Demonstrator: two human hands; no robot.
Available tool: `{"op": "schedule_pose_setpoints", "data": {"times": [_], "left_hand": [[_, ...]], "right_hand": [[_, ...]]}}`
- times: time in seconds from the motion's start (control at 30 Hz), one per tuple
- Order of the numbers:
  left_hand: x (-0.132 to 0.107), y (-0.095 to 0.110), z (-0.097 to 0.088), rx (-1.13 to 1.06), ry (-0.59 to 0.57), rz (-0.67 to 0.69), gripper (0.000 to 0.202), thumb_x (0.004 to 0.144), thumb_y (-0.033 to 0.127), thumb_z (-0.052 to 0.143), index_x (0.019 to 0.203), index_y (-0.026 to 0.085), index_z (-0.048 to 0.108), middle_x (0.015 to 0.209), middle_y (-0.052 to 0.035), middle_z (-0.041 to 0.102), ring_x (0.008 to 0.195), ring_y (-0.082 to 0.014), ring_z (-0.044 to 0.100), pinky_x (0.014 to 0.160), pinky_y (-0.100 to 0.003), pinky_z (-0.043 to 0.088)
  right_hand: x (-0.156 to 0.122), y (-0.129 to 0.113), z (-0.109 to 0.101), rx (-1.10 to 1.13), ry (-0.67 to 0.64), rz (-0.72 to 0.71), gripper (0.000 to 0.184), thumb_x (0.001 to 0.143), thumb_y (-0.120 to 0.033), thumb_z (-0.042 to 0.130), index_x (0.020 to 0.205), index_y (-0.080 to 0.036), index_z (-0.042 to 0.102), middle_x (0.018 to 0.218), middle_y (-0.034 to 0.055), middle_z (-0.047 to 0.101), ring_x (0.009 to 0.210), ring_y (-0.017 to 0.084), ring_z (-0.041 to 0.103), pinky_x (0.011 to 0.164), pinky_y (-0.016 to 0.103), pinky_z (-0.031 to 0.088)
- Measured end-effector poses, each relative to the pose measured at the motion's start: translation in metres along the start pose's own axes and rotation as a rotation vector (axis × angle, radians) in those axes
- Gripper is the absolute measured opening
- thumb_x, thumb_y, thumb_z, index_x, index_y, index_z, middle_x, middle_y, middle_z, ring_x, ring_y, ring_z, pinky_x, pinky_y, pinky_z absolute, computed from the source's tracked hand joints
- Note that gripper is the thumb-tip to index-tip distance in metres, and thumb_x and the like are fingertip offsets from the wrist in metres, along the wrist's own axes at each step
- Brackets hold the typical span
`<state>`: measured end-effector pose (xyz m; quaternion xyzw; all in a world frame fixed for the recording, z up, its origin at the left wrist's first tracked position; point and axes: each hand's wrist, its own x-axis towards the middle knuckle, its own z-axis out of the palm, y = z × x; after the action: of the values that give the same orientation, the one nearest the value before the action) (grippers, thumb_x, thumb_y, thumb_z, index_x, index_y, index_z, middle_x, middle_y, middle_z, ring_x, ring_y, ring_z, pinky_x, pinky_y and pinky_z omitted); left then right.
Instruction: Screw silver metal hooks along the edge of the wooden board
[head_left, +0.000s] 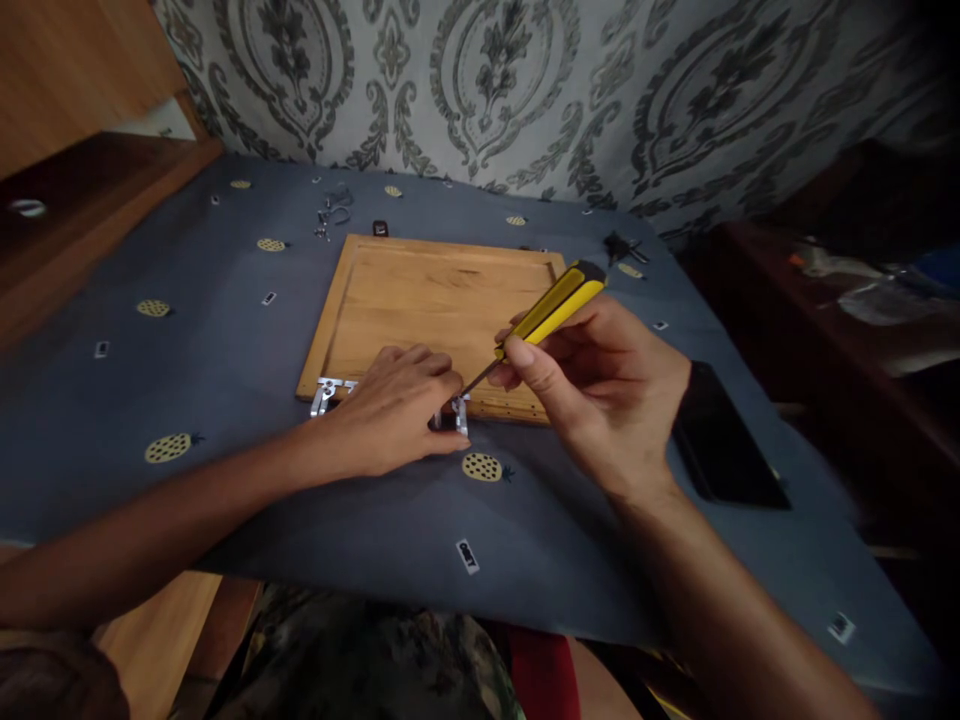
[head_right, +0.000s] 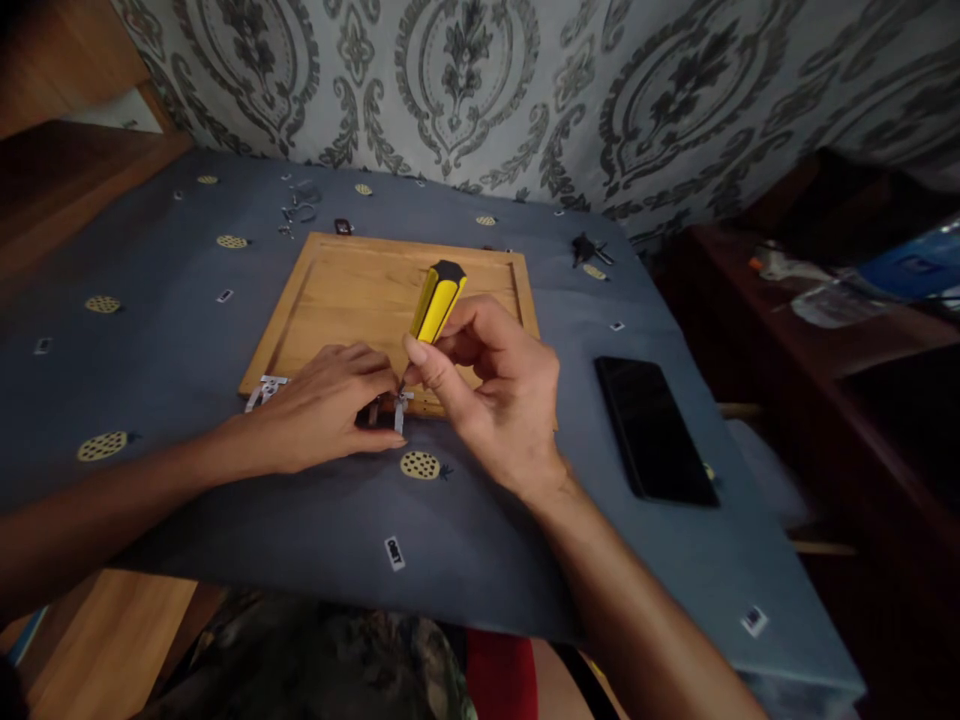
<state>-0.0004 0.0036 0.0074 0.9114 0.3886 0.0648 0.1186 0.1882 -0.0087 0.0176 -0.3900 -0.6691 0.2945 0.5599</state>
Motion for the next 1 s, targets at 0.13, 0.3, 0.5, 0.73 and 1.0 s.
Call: {"op": "schedule_pose_setpoints", "data": {"times": [0.13, 0.3, 0.5, 0.73, 1.0], "left_hand": [[0.000, 0.000, 0.001, -0.013, 0.021, 0.005, 0.030, 0.089, 0.044, 0.077, 0.097, 0.017, 0.067, 0.103, -0.0074, 0.068, 0.104, -0.0288, 0.061, 0.090, -0.043, 0.045], [0.000, 0.000, 0.001, -0.015, -0.003, -0.011, 0.031, 0.089, 0.045, 0.077, 0.097, 0.016, 0.067, 0.102, -0.0075, 0.067, 0.104, -0.0290, 0.060, 0.093, -0.044, 0.044], [0.000, -0.001, 0.001, -0.018, 0.020, 0.010, 0.029, 0.089, 0.043, 0.077, 0.096, 0.017, 0.067, 0.100, -0.0064, 0.067, 0.101, -0.0277, 0.060, 0.091, -0.043, 0.044], [0.000, 0.000, 0.001, -0.018, 0.015, 0.004, 0.029, 0.089, 0.043, 0.076, 0.097, 0.017, 0.067, 0.101, -0.0065, 0.067, 0.103, -0.0280, 0.060, 0.092, -0.043, 0.044], [0.001, 0.001, 0.000, -0.022, 0.002, -0.013, 0.028, 0.090, 0.042, 0.076, 0.102, 0.017, 0.068, 0.107, -0.0083, 0.069, 0.108, -0.0306, 0.061, 0.096, -0.047, 0.045]], "right_hand": [[0.003, 0.008, -0.001, 0.024, -0.027, 0.067, 0.028, 0.083, -0.040, 0.085, 0.082, -0.026, 0.060, 0.069, -0.0044, 0.067, 0.057, 0.015, 0.068, 0.056, 0.030, 0.060], [0.002, 0.011, 0.000, 0.048, -0.041, 0.079, 0.029, 0.082, -0.040, 0.085, 0.083, -0.025, 0.060, 0.069, -0.0044, 0.067, 0.059, 0.014, 0.069, 0.058, 0.029, 0.059], [0.002, 0.012, 0.000, 0.029, -0.020, 0.080, 0.028, 0.082, -0.039, 0.086, 0.082, -0.026, 0.060, 0.071, -0.0038, 0.067, 0.059, 0.015, 0.068, 0.057, 0.030, 0.058], [0.003, 0.014, 0.001, 0.052, -0.026, 0.054, 0.027, 0.083, -0.035, 0.085, 0.082, -0.025, 0.060, 0.070, -0.0047, 0.066, 0.058, 0.013, 0.069, 0.056, 0.028, 0.057], [0.003, 0.013, -0.002, 0.046, -0.086, 0.063, 0.030, 0.081, -0.040, 0.086, 0.084, -0.023, 0.062, 0.071, -0.0054, 0.067, 0.060, 0.013, 0.072, 0.057, 0.026, 0.059]]}}
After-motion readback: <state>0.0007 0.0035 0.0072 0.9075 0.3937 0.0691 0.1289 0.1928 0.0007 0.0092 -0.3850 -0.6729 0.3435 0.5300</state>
